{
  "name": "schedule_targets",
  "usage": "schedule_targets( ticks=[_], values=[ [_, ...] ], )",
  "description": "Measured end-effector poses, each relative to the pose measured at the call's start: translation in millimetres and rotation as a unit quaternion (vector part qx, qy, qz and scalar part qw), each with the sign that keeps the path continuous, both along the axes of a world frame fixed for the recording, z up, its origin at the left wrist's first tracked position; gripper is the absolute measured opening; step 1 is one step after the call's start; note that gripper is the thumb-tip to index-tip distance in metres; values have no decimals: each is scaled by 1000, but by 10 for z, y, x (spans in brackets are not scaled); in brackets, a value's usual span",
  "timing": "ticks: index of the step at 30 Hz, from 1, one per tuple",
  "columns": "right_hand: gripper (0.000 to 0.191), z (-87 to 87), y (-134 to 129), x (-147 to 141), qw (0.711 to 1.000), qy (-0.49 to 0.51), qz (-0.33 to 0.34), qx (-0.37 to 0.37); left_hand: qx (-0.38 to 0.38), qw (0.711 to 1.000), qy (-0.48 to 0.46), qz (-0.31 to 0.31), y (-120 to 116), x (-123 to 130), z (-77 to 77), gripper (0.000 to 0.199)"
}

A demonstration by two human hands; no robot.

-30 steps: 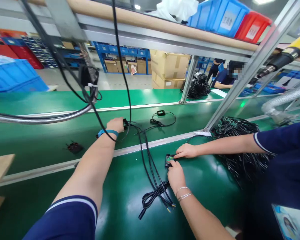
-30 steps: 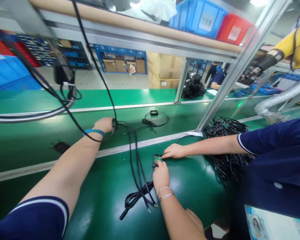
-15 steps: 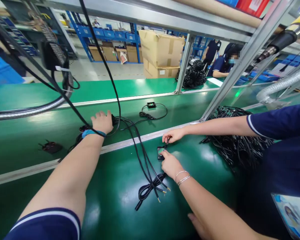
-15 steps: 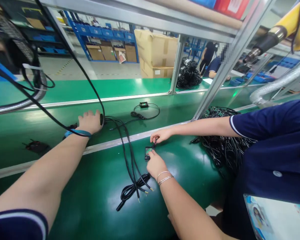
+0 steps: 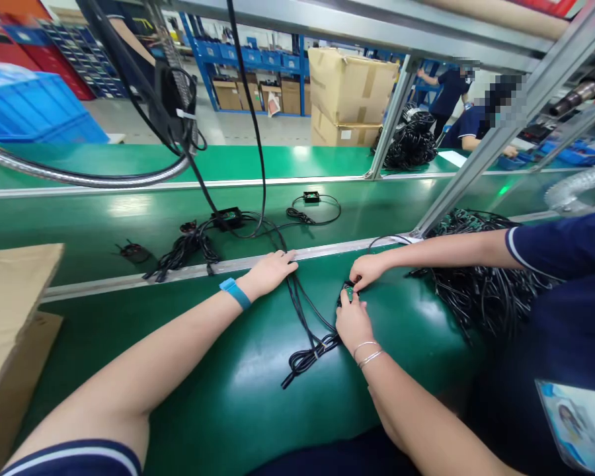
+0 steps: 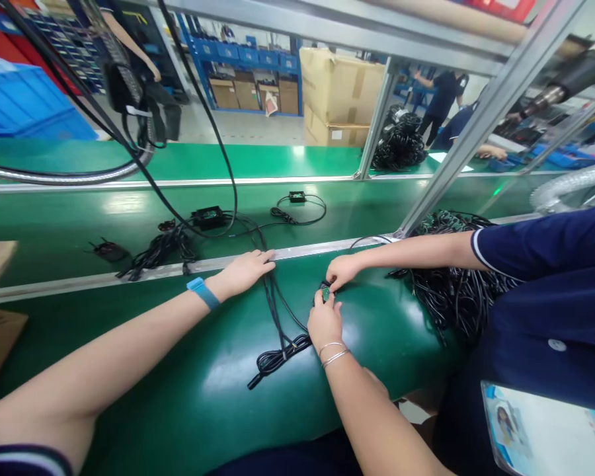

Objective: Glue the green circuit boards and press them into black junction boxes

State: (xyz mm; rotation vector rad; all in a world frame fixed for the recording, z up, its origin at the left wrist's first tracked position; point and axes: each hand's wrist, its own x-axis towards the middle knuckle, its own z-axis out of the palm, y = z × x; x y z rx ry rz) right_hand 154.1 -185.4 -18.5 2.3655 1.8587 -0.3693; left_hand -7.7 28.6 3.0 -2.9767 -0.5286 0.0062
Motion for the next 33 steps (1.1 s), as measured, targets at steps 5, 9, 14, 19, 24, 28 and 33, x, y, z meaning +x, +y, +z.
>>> schedule_targets(
  ticks=[5,9,14,19,24,28,33],
  values=[
    [37,92,26,7,994,-58,85,-20,-21,998,-4,-58,230,-53,9,30],
    [39,108,13,43,996,-39,81,-13,-23,998,-4,-60,392,-124,-23,27],
    [36,109,19,84,995,-34,87,-24,-29,987,-145,68,565,-128,-43,35],
    [33,111,38,103,984,-84,152,-37,-58,954,-226,189,652,165,-13,56],
    [32,91,34,97,977,-117,175,-38,-54,921,-250,294,790,644,152,56],
    [30,69,34,99,977,-108,177,-47,-54,923,-188,332,925,958,231,60],
    [31,40,40,105,985,-82,151,-32,-99,952,-85,275,862,1067,72,73]
  ],
)
